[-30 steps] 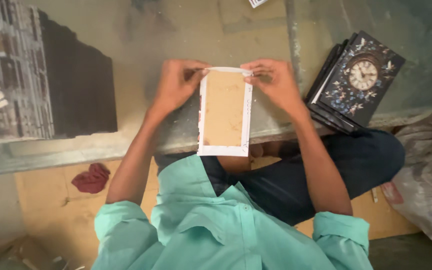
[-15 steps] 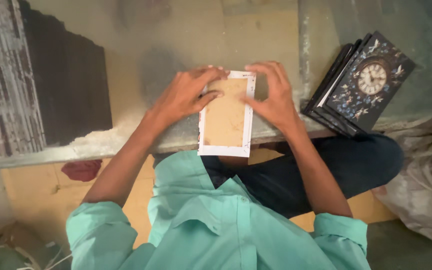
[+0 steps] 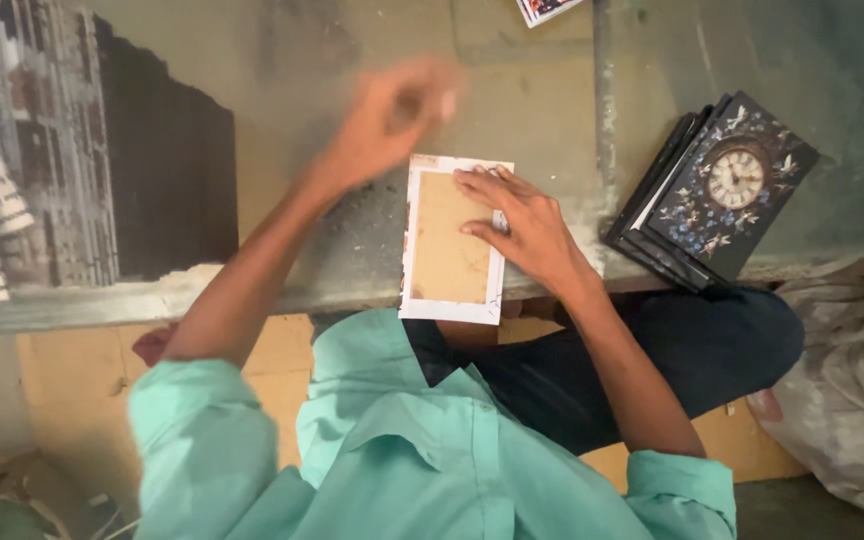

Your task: The person sits on the floor and wraps individual books with white paper. They place a book on the paper, fold the edges over the cover, smooth the surface, and then set the wrapped book aside before repeating the process with another book.

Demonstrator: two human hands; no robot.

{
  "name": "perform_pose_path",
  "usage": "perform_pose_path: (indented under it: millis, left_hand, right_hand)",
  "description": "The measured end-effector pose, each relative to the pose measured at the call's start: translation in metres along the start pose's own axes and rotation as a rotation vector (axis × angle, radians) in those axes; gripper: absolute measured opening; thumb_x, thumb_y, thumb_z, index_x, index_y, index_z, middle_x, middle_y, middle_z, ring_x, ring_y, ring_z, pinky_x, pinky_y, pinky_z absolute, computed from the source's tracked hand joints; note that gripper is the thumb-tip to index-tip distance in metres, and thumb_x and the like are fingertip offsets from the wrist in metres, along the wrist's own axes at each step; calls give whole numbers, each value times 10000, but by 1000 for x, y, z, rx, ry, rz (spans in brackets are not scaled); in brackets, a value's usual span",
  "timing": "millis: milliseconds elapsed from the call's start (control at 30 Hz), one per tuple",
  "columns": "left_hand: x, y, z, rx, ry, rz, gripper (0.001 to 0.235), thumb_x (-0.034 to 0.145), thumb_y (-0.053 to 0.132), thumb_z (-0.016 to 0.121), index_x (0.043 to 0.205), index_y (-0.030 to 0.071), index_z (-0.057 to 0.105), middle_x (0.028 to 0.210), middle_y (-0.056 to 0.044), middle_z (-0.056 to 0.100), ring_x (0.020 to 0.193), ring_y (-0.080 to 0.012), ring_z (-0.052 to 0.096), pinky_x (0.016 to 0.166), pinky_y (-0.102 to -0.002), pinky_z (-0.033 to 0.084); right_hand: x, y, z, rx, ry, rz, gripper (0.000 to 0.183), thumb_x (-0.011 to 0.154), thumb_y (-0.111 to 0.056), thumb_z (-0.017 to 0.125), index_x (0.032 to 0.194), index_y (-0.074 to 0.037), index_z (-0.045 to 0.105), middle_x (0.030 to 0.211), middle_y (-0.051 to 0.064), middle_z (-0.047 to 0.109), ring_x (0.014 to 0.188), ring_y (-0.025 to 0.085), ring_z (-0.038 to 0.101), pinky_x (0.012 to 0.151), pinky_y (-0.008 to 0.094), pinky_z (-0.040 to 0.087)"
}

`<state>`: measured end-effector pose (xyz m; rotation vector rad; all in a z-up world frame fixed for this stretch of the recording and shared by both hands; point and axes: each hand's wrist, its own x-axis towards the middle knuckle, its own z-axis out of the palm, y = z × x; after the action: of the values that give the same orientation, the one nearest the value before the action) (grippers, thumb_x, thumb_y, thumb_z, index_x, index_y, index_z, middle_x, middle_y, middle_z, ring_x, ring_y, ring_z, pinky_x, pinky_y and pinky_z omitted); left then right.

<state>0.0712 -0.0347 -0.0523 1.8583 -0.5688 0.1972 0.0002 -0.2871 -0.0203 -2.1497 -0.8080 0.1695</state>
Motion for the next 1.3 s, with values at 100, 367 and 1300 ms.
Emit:
perform_pose_path:
  millis: [100, 367, 1300]
  left_hand:
    - [23, -23, 18, 535, 276, 200, 301, 1007, 114, 679, 1283, 5, 627, 1191, -184, 669, 1119, -377, 609, 981, -457, 446]
    - [21, 18, 69, 592, -258, 229, 620, 845, -50, 553, 1461, 1, 510, 1646, -192, 375, 1574, -380, 198, 1295, -556, 98]
    - [13, 68, 18, 488, -554, -224, 471, 1046, 476, 629, 976, 31, 767, 843, -260, 718, 788, -404, 672, 731, -491, 528]
  right_hand:
    - [-9, 6, 7, -52, 52, 48, 450, 899, -242, 809, 1296, -78, 674, 1301, 118, 720, 1305, 390, 609, 1103, 445, 491]
    - [-20, 5, 18, -149, 303, 124, 959, 792, -428, 911, 1515, -37, 417, 1512, 195, 447, 1400, 428, 417, 1188, 533, 366]
    - [-53, 11, 34, -292, 296, -5, 1364, 636, -609, 906, 1592, -43, 115, 1649, 341, -7, 1546, 524, 30, 1219, 686, 75]
